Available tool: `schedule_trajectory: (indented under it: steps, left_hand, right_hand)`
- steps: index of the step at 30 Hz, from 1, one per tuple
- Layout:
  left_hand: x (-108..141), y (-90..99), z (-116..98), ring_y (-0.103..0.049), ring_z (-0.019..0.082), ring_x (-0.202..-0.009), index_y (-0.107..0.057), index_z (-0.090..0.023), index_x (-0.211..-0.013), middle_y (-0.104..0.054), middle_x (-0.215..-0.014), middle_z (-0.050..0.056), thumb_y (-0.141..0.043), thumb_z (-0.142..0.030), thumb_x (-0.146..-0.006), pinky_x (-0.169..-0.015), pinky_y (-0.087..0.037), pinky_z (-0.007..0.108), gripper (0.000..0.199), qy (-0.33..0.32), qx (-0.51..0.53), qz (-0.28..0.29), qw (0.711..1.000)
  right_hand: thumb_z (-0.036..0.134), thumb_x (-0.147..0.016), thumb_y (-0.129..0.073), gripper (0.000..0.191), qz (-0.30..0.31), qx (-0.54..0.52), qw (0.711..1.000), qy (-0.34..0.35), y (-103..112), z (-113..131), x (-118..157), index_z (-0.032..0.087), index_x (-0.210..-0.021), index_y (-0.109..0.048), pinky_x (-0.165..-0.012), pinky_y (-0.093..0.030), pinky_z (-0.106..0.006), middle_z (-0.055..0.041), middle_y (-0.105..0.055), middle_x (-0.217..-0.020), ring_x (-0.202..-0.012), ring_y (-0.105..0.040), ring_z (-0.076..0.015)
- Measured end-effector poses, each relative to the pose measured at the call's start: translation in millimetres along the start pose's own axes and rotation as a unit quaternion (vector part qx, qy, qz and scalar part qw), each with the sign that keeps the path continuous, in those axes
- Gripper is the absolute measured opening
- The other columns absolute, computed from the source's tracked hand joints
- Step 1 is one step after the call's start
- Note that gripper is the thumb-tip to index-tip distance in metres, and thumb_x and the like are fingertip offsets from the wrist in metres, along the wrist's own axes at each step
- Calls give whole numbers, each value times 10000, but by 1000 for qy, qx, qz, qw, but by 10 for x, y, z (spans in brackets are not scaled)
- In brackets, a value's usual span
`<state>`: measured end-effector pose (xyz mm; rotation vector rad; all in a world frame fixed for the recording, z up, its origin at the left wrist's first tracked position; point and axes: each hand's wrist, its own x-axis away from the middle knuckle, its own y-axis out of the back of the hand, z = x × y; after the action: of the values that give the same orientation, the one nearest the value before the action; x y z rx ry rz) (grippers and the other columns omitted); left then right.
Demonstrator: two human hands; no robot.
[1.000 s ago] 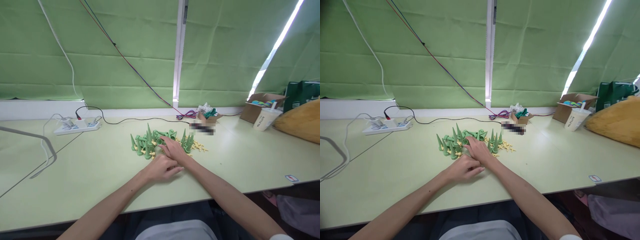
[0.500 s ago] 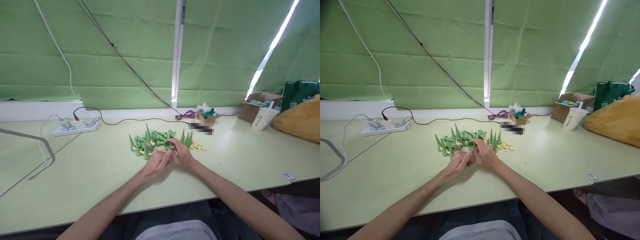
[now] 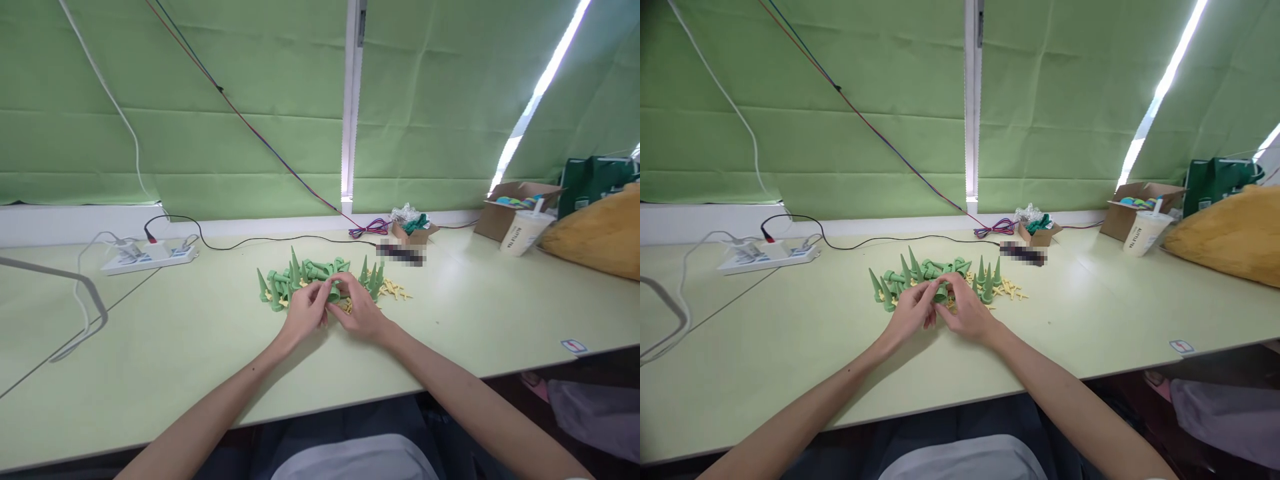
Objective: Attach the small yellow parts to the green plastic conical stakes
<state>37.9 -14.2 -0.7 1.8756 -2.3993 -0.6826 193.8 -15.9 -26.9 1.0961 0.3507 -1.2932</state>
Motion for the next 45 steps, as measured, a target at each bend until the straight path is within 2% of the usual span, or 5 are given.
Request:
schedule_trajectory:
  steps: [7, 14, 32, 40, 45]
  left_hand:
    - [-28, -5, 6, -501, 116, -375, -580, -173, -856, -560, -515, -33, -592, -513, -838, -369, -386, 226, 341, 33, 71, 49, 996]
    - [-11, -31, -16, -531, 105, -413, -592, -168, -876, -626, -678, 3, -629, -494, -810, -376, -397, 225, 334, 9, 23, 15, 1000]
    - [-42, 2, -11, -538, 139, -419, -598, -163, -981, -523, -506, -30, -532, -582, -858, -367, -402, 228, 441, 51, 128, 97, 986]
    - [-1, -2, -64, -472, 62, -410, -608, -174, -923, -649, -836, 23, -552, -500, -862, -409, -382, 220, 336, -45, -38, -52, 997]
    - [21, 12, -87, -437, 47, -387, -536, -185, -885, -614, -842, 14, -556, -491, -861, -391, -355, 215, 307, -62, -53, -123, 989]
  right_hand:
    - [127, -842, -545, 487, 19, -10, 1000, -14, 27, -49, -9, 219, -1286, -367, -904, -516, -409, -115, -482, -1198, -1052, -570, -219]
    - [143, -830, -563, 551, 11, -9, 1000, -19, 53, -39, -34, 240, -1327, -347, -902, -523, -424, -123, -468, -1272, -1139, -542, -245]
    - [132, -857, -534, 512, 21, 1, 999, -35, 85, -12, -36, 247, -1336, -393, -916, -532, -417, -103, -524, -1297, -1124, -575, -227]
    - [193, -898, -541, 617, -11, 33, 999, 14, 104, 50, -70, 280, -1448, -273, -917, -531, -411, -109, -398, -1470, -1287, -470, -248]
    - [214, -937, -491, 481, -42, 53, 998, 11, 88, 7, -53, 266, -1390, -338, -835, -561, -384, -129, -463, -1388, -1155, -569, -228]
